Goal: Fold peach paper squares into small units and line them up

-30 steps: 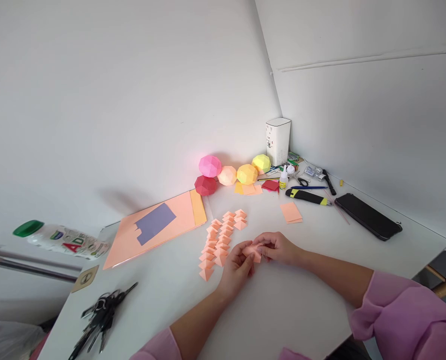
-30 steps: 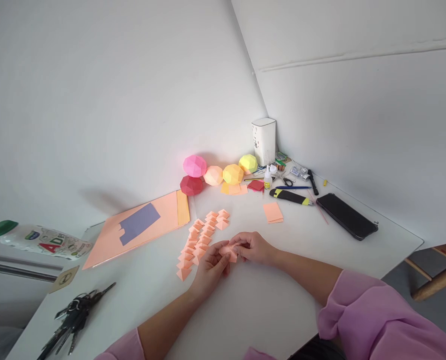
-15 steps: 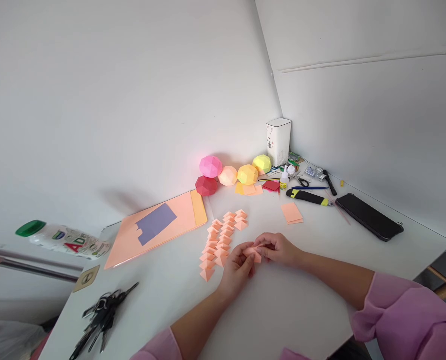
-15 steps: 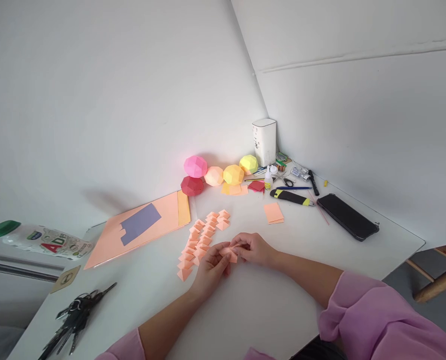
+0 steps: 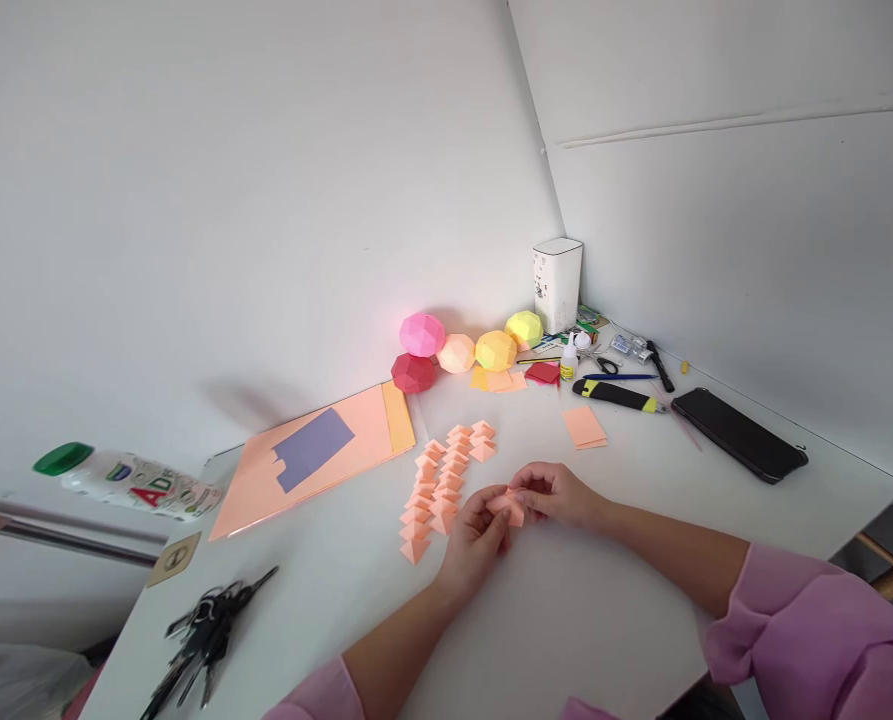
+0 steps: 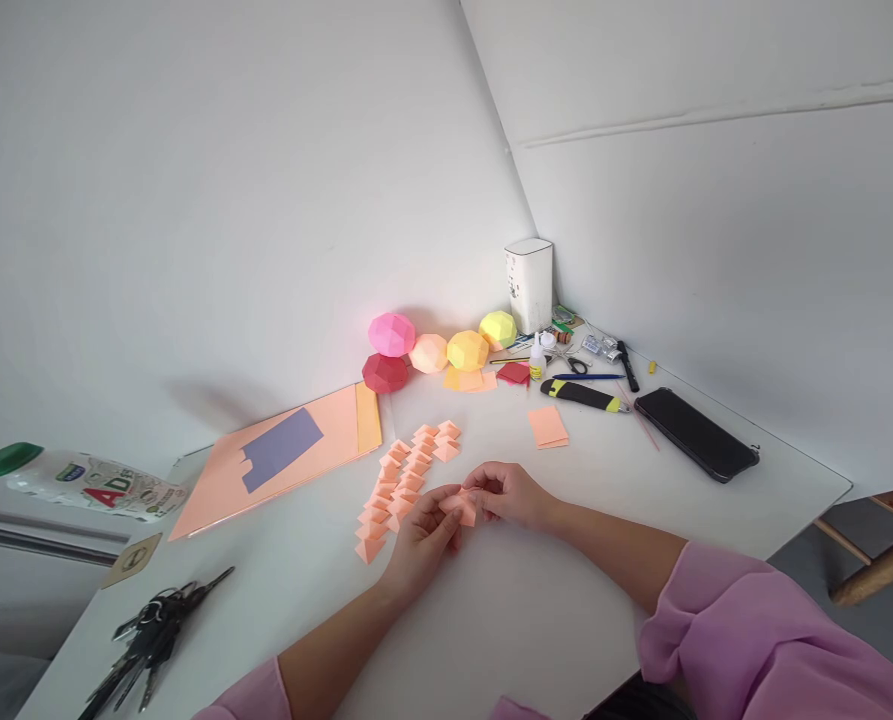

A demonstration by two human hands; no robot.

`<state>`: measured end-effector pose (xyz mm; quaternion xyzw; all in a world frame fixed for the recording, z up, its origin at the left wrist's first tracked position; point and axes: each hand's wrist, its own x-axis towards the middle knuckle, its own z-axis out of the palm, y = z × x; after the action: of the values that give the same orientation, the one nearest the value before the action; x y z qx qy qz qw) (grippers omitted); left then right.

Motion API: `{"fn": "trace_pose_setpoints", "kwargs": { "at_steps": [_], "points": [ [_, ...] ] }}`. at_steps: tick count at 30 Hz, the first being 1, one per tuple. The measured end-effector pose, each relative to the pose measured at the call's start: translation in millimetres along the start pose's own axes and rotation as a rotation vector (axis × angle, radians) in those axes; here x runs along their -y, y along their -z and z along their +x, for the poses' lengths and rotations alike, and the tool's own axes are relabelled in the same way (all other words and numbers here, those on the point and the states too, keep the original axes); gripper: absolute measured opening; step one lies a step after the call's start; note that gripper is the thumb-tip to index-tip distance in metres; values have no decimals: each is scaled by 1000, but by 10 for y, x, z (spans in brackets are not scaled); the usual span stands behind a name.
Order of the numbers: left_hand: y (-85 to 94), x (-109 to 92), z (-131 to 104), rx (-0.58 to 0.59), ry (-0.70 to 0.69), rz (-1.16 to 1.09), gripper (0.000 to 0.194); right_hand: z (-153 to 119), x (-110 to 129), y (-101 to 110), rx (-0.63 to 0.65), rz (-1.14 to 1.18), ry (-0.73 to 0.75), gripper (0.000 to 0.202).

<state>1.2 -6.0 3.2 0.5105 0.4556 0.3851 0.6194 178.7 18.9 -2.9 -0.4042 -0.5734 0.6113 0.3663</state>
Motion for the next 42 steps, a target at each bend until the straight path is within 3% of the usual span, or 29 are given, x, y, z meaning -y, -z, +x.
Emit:
{"fn": "trace_pose_setpoints", "kwargs": {
  "at_steps": [22, 42],
  "points": [
    [6, 9, -2, 21, -9, 23, 43, -8, -13, -21, -18, -58, 17, 23],
    [-17, 30, 22, 30, -63, -72, 38, -13, -14, -9, 50, -146, 117, 20]
  ]
}}
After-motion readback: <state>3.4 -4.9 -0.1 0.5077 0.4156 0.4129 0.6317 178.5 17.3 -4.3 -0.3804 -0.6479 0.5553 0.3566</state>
